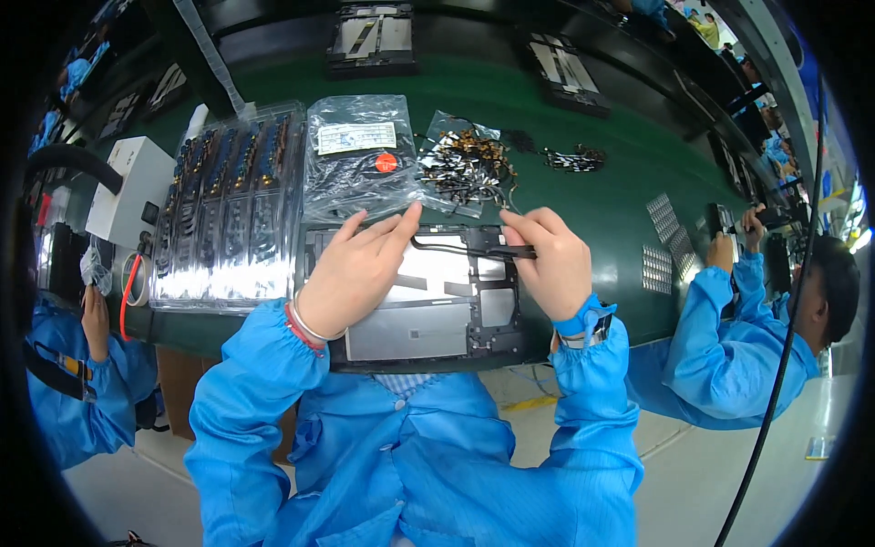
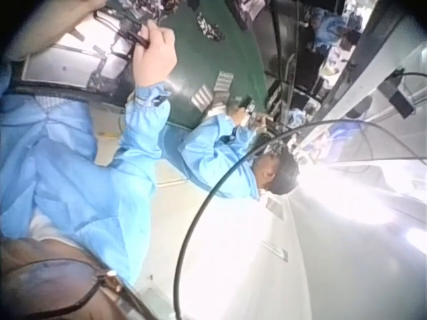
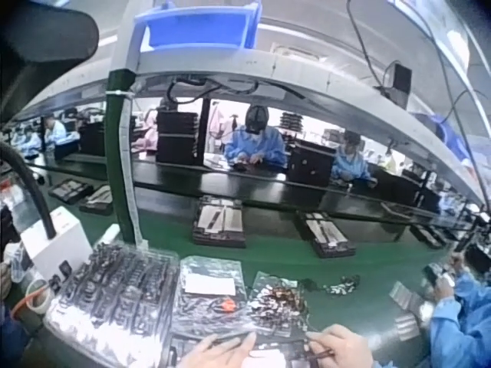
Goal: The person assembles internal components and a battery into the housing of a tablet-sized electronic device, then connects a ribbon cable to the internal components using tweezers and a precision pick.
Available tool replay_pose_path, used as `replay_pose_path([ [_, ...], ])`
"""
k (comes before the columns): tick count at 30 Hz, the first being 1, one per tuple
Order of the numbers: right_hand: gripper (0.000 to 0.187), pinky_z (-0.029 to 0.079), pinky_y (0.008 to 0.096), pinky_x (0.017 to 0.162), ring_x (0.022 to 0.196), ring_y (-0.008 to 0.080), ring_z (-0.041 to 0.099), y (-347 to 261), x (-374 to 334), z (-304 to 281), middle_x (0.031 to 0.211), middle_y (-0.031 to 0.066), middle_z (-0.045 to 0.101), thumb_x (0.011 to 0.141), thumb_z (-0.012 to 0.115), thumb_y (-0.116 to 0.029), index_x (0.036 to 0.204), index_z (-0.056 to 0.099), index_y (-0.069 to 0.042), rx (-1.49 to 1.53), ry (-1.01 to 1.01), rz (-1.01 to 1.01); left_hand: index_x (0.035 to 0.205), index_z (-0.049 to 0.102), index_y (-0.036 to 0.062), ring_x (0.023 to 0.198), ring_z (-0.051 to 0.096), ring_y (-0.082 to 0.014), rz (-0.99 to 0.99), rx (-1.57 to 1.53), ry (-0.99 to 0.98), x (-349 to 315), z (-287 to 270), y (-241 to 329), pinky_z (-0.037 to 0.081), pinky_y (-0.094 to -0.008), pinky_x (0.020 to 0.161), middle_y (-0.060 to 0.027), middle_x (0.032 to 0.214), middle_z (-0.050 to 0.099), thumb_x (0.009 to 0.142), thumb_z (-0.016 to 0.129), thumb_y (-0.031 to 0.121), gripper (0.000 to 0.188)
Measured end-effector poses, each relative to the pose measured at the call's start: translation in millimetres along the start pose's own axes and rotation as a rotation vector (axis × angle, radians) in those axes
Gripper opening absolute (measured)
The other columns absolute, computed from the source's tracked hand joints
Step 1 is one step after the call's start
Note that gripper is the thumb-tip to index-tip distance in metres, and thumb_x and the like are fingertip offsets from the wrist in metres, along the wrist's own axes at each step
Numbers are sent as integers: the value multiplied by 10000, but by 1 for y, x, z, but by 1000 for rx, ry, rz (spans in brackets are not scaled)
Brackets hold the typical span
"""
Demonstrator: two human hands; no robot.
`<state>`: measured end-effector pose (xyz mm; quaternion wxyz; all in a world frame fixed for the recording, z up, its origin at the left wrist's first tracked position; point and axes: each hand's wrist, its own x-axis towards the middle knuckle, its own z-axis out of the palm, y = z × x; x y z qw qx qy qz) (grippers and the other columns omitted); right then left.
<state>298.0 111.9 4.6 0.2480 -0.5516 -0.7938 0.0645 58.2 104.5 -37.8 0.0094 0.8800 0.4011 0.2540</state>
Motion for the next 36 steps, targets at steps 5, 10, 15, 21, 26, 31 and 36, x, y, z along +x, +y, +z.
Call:
replay_pose_path([
  [5, 196, 481, 346, 609, 715, 267, 595, 15, -33, 16, 859, 62, 564, 738, 659, -89, 933, 644, -92, 11, -4, 48, 1315, 338, 20, 1058, 536, -249, -40, -14, -55, -3, -1, 2, 361, -458, 947, -119, 1070, 584, 764, 539, 61, 589],
  [10, 231, 469, 290, 627, 701, 204, 605, 21, -29, 23, 878, 83, 565, 757, 623, -7, 976, 558, -41, 416, 46, 121, 1222, 468, 82, 1123, 499, -260, -63, -142, -174, 0, -10, -4, 325, -481, 985, -98, 1179, 543, 789, 501, 70, 434],
  [15, 227, 464, 261, 634, 710, 158, 607, 16, -10, 18, 791, 114, 599, 771, 593, 18, 994, 556, -12, 581, -43, 260, 1125, 546, 87, 1158, 477, -237, 3, -48, -199, -1, -12, -6, 326, -476, 988, -68, 1204, 537, 770, 518, 82, 357],
  [21, 295, 487, 327, 629, 717, 258, 600, 24, -19, 21, 805, 106, 580, 717, 625, 10, 1002, 615, -66, 249, -7, 123, 1108, 559, 113, 1096, 510, -211, 89, 84, -207, 8, -13, 0, 341, -467, 973, -65, 1166, 546, 741, 570, 117, 367],
  [26, 284, 483, 341, 626, 732, 285, 590, 17, -20, 21, 842, 106, 564, 728, 642, -40, 1008, 612, -71, 195, 110, 88, 1127, 560, 173, 1068, 502, -253, 77, 133, -198, 13, -9, 22, 305, -518, 973, -107, 1102, 532, 748, 603, 201, 383],
  [31, 268, 479, 349, 623, 735, 293, 592, 8, -12, 11, 891, 100, 575, 747, 645, -85, 1011, 607, -68, 197, 205, -9, 1184, 537, 225, 1133, 407, -375, -133, 178, -218, 21, 4, 54, 228, -604, 963, -204, 1127, 477, 776, 588, 361, 434],
  [36, 356, 501, 329, 631, 731, 263, 609, -10, 10, 3, 936, 75, 585, 675, 594, -2, 1019, 617, -91, 274, -73, -102, 1145, 564, 172, 1131, 418, -366, -179, -47, -109, 0, -41, 88, 291, -552, 955, -202, 1146, 485, 740, 647, 328, 441],
])
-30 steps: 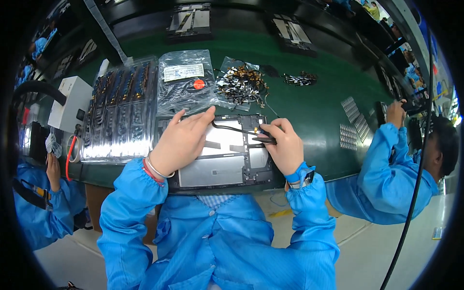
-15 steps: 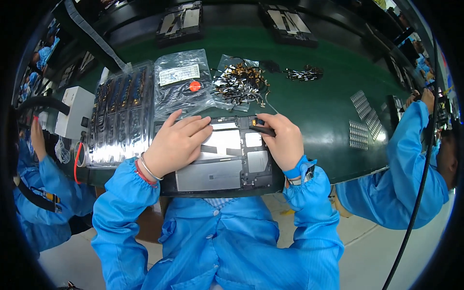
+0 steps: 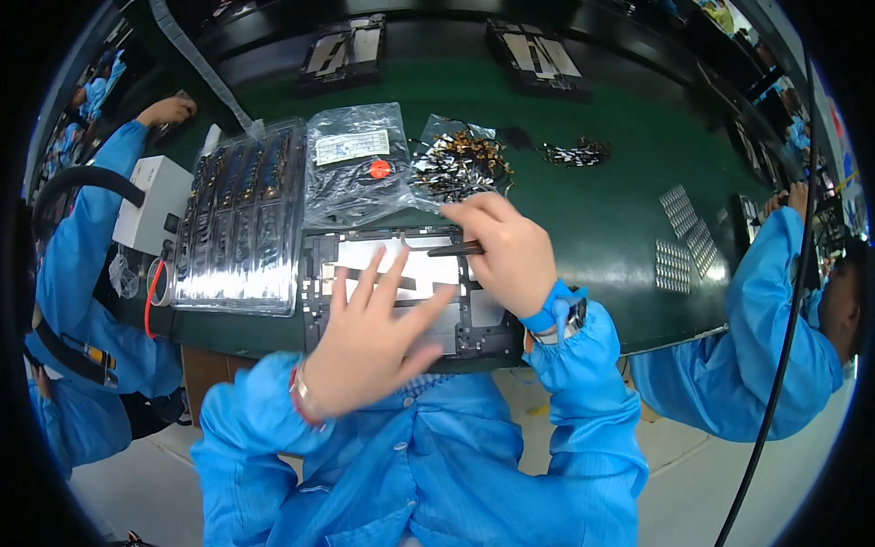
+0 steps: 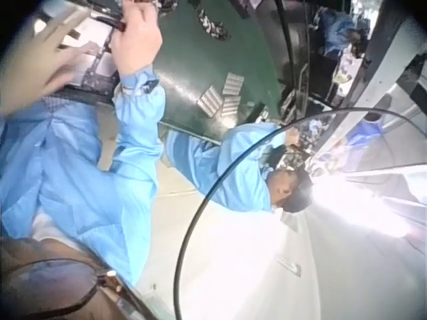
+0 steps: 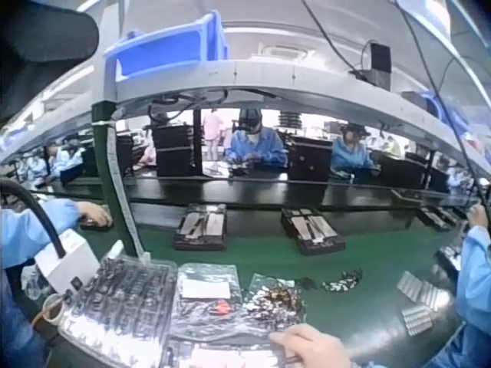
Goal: The person assembles internal components and a battery into the housing of a tablet-sized electronic device, then connects a ribbon cable to the internal components using tweezers and a precision pick.
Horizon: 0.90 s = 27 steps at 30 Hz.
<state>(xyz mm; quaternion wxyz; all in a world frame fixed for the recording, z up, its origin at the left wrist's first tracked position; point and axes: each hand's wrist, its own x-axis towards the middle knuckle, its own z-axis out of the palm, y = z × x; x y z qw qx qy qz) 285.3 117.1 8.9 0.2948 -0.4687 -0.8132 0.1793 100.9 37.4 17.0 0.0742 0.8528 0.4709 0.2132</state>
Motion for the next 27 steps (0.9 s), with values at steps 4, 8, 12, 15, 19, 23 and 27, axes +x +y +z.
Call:
replay_pose_path([
  [4, 491, 497, 316, 638, 684, 230, 588, 3, 20, 33, 1048, 34, 571, 621, 565, 21, 1088, 598, -129, -254, -149, -275, 1185, 510, 80, 1161, 460, -229, -293, -1256, -637, -73, -2, -16, 362, -337, 952, -137, 1266, 471, 860, 550, 230, 360],
  [8, 460, 493, 341, 634, 694, 240, 609, 1, 18, 46, 1040, 24, 564, 652, 614, -74, 1108, 575, -121, -419, -211, -365, 1257, 431, 16, 1218, 413, -243, -849, -2008, -381, -104, 33, -6, 345, -350, 980, -155, 1301, 442, 933, 423, 193, 369],
  [12, 467, 486, 333, 637, 685, 234, 597, -12, 3, 43, 1012, 26, 560, 640, 648, -129, 1101, 575, -98, -476, -297, -393, 1262, 411, -37, 1214, 424, -261, -794, -2227, -64, -118, 68, -4, 341, -355, 991, -174, 1332, 412, 951, 397, 237, 415],
  [15, 454, 493, 346, 637, 691, 240, 599, -21, -4, 39, 1012, 30, 557, 651, 642, -130, 1100, 582, -105, -477, -338, -357, 1119, 526, -46, 1038, 551, -185, -820, -1958, -161, -116, 50, 7, 422, -282, 881, -120, 1111, 589, 934, 467, 238, 344],
  [19, 370, 494, 351, 720, 854, 285, 605, -36, 2, 27, 1021, 86, 575, 686, 599, -40, 1056, 609, -53, -265, -449, -222, 1073, 541, -51, 814, 501, -69, -646, -1631, 440, -88, 54, 29, 430, -225, 718, -16, 953, 584, 867, 598, 171, 309],
  [23, 472, 471, 308, 772, 893, 278, 599, -49, -4, -3, 1051, 155, 570, 667, 529, 79, 1122, 580, -36, 82, -76, -117, 1008, 553, -19, 832, 521, -109, -422, -1346, 488, -54, 39, 45, 444, -262, 713, -51, 896, 583, 780, 615, 65, 250],
  [27, 430, 453, 237, 754, 949, 186, 577, 4, -40, -11, 1124, 154, 564, 729, 503, 57, 1157, 539, 32, 664, 299, 23, 1244, 487, 72, 1059, 475, -324, 3, -734, 573, -32, -19, 60, 390, -389, 930, -168, 1246, 436, 587, 684, 31, 687],
])
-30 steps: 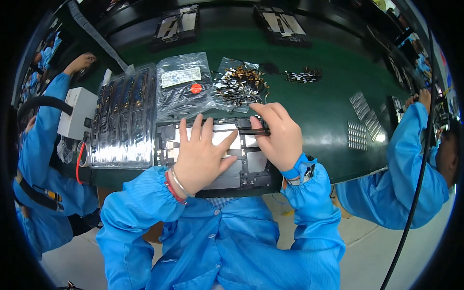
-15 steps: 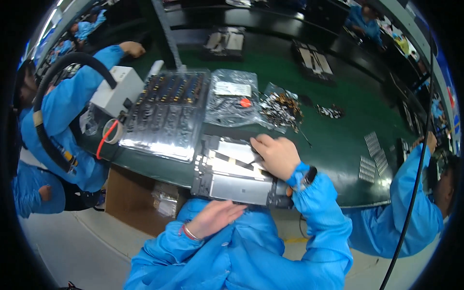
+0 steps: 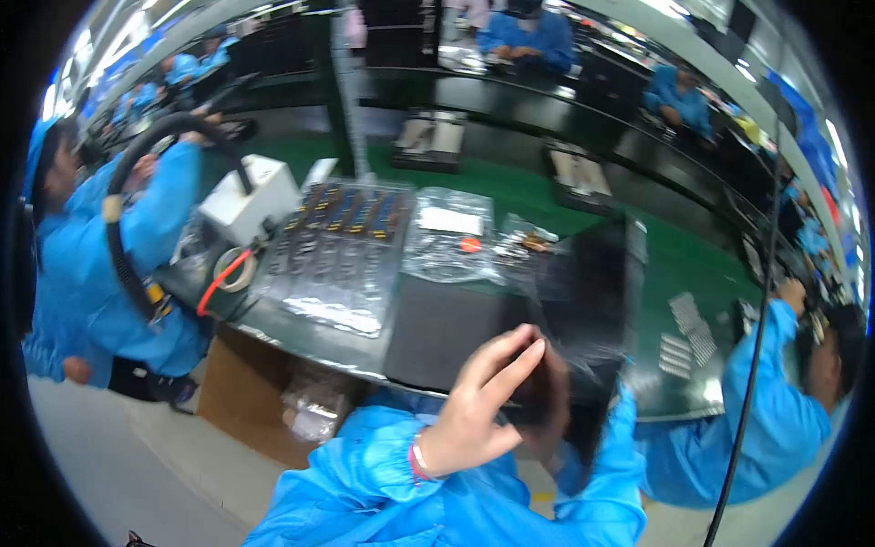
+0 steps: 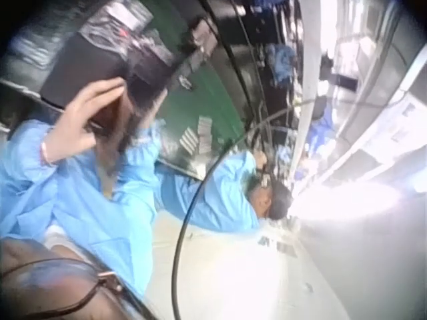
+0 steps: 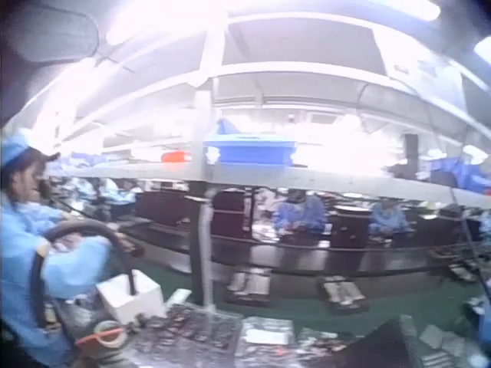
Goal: The person assembles internal components and a battery into the housing of a tablet-sized electronic device, then connects a ribbon cable to the internal components using tweezers and a precision pick.
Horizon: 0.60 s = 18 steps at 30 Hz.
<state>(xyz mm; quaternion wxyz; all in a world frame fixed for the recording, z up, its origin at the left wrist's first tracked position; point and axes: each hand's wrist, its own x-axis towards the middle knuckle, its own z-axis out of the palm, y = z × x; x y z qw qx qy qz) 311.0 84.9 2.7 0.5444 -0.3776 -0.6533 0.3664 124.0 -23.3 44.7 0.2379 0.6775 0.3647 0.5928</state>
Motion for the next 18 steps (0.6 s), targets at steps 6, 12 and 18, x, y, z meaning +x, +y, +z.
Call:
replay_pose_path([
  [6, 445, 451, 229, 698, 849, 156, 565, -15, 14, 18, 1158, 161, 548, 728, 493, 64, 1170, 532, 29, -227, 90, -82, 1134, 605, 222, 1067, 426, -352, 116, 665, -65, -7, 10, -3, 387, -431, 901, -112, 1237, 449, 631, 636, 25, 542],
  [12, 460, 450, 220, 642, 750, 126, 553, -42, 12, 32, 1192, 169, 533, 727, 483, 70, 1183, 524, 26, -284, 12, -151, 1140, 601, 214, 1070, 423, -357, 98, 718, -94, -9, 6, -2, 395, -441, 901, -126, 1237, 440, 642, 607, -8, 545],
  [18, 529, 447, 244, 547, 553, 120, 479, -66, 30, 43, 1203, 166, 530, 679, 488, 77, 1196, 534, -23, -503, -165, -272, 1154, 518, 11, 1014, 544, -258, -345, -133, -168, -9, 3, -18, 485, -337, 839, -155, 1147, 499, 753, 641, 3, 419],
])
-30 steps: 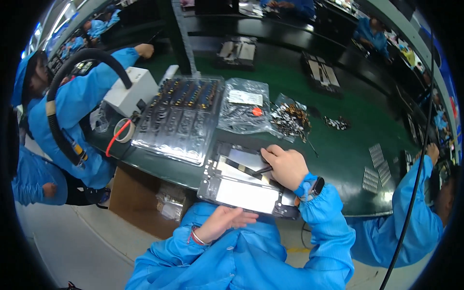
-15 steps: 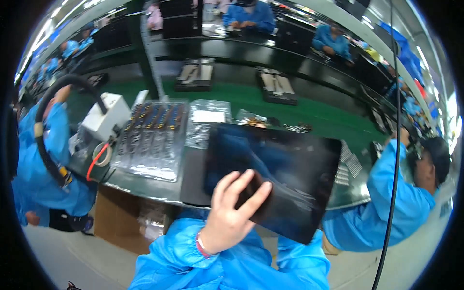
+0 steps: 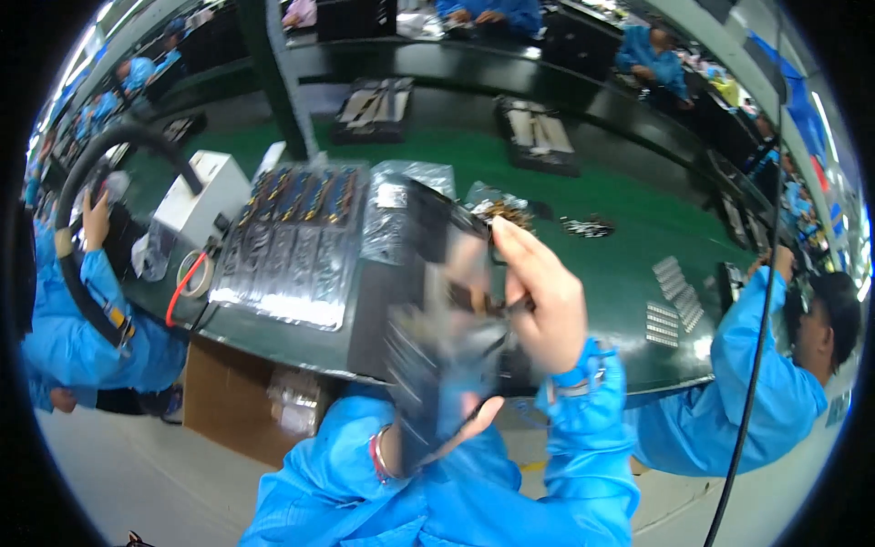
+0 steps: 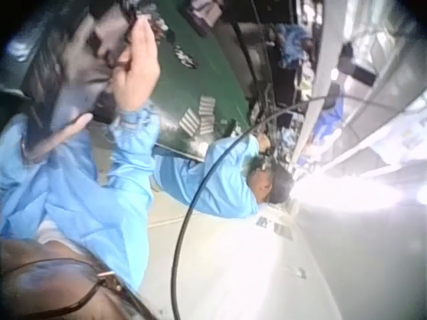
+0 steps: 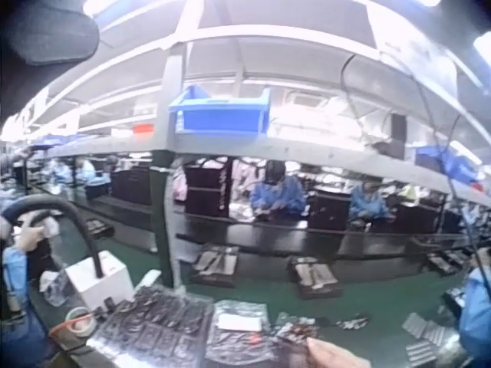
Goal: The person assembles internal components and a battery into the housing of a tablet-sized electronic device, then connects a ribbon cable to the internal components using tweezers and a precision pick.
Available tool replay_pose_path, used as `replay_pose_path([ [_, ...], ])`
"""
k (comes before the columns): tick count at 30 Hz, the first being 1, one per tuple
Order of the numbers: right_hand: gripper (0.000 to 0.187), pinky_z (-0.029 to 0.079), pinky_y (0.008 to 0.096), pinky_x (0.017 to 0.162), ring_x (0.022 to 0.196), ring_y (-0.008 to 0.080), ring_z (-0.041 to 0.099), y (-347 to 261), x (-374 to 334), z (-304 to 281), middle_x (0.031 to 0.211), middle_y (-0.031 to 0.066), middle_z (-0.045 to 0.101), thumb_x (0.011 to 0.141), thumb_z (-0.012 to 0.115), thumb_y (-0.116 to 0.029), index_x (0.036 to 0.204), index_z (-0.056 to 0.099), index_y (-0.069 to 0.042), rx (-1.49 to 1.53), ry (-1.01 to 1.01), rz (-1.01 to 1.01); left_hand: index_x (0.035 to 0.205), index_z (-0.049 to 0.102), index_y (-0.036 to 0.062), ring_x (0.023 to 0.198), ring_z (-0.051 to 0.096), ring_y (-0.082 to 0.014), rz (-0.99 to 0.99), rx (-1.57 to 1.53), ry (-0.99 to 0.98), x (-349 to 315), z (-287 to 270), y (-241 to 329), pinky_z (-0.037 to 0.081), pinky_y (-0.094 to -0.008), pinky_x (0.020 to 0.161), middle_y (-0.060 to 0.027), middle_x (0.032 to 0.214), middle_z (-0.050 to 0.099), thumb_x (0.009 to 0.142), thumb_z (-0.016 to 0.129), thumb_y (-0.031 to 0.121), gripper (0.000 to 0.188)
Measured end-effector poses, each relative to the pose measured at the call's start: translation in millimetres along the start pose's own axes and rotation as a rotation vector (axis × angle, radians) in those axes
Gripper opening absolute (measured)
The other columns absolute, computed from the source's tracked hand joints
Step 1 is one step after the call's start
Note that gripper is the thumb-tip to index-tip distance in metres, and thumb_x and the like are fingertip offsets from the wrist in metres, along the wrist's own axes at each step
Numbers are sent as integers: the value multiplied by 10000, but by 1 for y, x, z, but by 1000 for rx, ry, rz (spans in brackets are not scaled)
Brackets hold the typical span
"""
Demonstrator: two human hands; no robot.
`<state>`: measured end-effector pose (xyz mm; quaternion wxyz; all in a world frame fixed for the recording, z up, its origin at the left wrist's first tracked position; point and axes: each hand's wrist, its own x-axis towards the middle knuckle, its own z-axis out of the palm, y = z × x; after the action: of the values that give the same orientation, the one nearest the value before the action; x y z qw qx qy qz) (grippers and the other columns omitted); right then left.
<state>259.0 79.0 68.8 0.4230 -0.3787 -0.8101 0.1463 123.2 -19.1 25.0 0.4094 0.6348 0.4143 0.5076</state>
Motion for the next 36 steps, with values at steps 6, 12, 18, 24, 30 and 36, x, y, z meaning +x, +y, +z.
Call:
replay_pose_path([
  [6, 524, 508, 341, 711, 836, 284, 608, 41, -2, 40, 1127, 77, 554, 663, 598, -26, 1178, 542, -95, -401, -508, 72, 1147, 492, 36, 977, 553, -149, -468, -1164, 308, -30, 34, -65, 491, -296, 798, -44, 1117, 549, 897, 521, 78, 255],
  [12, 545, 512, 364, 686, 792, 289, 618, 52, -15, 65, 1167, 77, 529, 647, 609, -18, 1181, 535, -100, -436, -567, 102, 1210, 470, 24, 1060, 541, -199, -745, -1329, 43, -42, 2, -84, 458, -337, 876, -87, 1173, 551, 917, 473, 103, 304],
  [18, 490, 484, 382, 701, 834, 352, 574, 56, -55, 17, 1128, 128, 504, 695, 580, -5, 1177, 507, -58, -332, -280, 336, 1111, 547, -5, 969, 555, -228, -385, 327, -131, -64, -100, -60, 436, -304, 787, -98, 934, 620, 808, 625, 162, 355],
  [24, 398, 426, 353, 849, 1014, 341, 506, 53, -129, 17, 1107, 185, 470, 772, 593, -58, 1152, 509, 28, -208, -156, 574, 1063, 575, 6, 760, 507, -276, -256, 857, 151, -63, -95, -69, 422, -368, 654, -107, 757, 495, 724, 699, 192, 406],
  [30, 537, 476, 302, 804, 1019, 202, 542, 32, -148, -3, 1202, 142, 487, 798, 554, -55, 1296, 363, 1, 989, 271, 980, 1029, 600, -2, 635, 513, -245, -234, 607, 177, -64, -92, -31, 423, -330, 565, -97, 724, 498, 721, 702, 136, 352],
  [36, 540, 470, 279, 694, 869, 197, 567, 59, -139, -53, 1129, 134, 534, 793, 579, -61, 1287, 370, 0, 1124, 493, 1007, 1236, 456, 3, 943, 524, -153, -351, -403, -52, 85, -140, -18, 394, -300, 888, -50, 938, 570, 950, 414, 266, 391],
])
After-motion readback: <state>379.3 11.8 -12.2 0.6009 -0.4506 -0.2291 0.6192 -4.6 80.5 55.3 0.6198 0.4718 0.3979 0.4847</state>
